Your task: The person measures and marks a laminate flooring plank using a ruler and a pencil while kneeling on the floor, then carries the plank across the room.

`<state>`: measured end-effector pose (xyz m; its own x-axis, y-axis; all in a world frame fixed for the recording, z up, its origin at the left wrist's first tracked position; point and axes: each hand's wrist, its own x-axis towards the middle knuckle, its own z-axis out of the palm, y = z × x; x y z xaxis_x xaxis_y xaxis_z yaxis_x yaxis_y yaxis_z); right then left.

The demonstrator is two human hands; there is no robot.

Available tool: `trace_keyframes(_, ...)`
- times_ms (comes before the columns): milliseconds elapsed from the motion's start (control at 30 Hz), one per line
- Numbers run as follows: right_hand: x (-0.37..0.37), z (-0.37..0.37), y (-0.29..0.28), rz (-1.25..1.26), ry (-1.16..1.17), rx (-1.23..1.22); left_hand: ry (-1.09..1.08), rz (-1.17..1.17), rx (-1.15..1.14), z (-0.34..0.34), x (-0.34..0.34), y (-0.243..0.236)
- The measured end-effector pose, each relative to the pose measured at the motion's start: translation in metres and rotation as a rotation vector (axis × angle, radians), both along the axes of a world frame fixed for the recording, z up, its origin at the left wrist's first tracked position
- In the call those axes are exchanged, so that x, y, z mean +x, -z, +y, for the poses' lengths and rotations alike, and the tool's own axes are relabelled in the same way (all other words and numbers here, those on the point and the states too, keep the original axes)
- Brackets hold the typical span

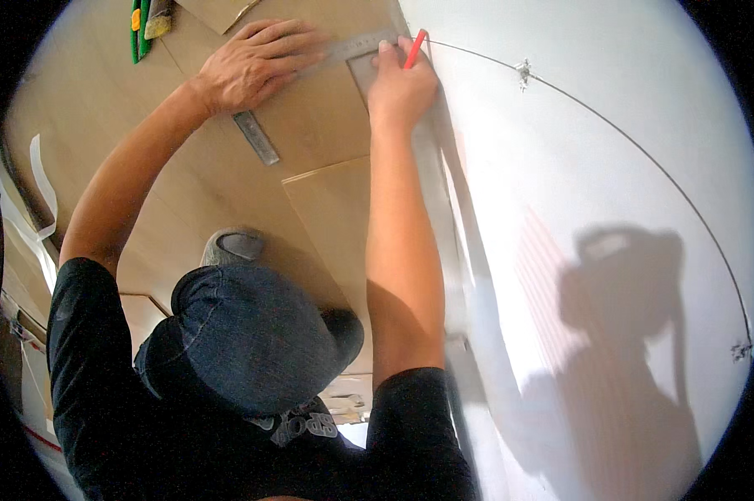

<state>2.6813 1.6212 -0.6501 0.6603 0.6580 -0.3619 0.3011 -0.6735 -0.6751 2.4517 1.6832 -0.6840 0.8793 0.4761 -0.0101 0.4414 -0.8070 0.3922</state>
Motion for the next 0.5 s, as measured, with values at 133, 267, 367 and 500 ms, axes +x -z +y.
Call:
trace_keyframes(133,0.002,-0.002,0.004,0.018,-0.014,0.068,-0.011,-0.022,-0.007,0.0,0.002,-0.004)
trace_keyframes(267,-0.001,-0.002,-0.003,0.002,-0.02,0.039,0.016,0.024,-0.025,0.001,0.002,-0.005)
trace_keyframes(367,0.007,0.001,0.001,-0.013,-0.015,0.046,-0.018,0.01,-0.042,-0.002,0.013,-0.003)
trace_keyframes(500,0.008,0.001,0.005,0.024,0.012,0.067,-0.02,-0.002,-0.035,0.0,0.013,0.0)
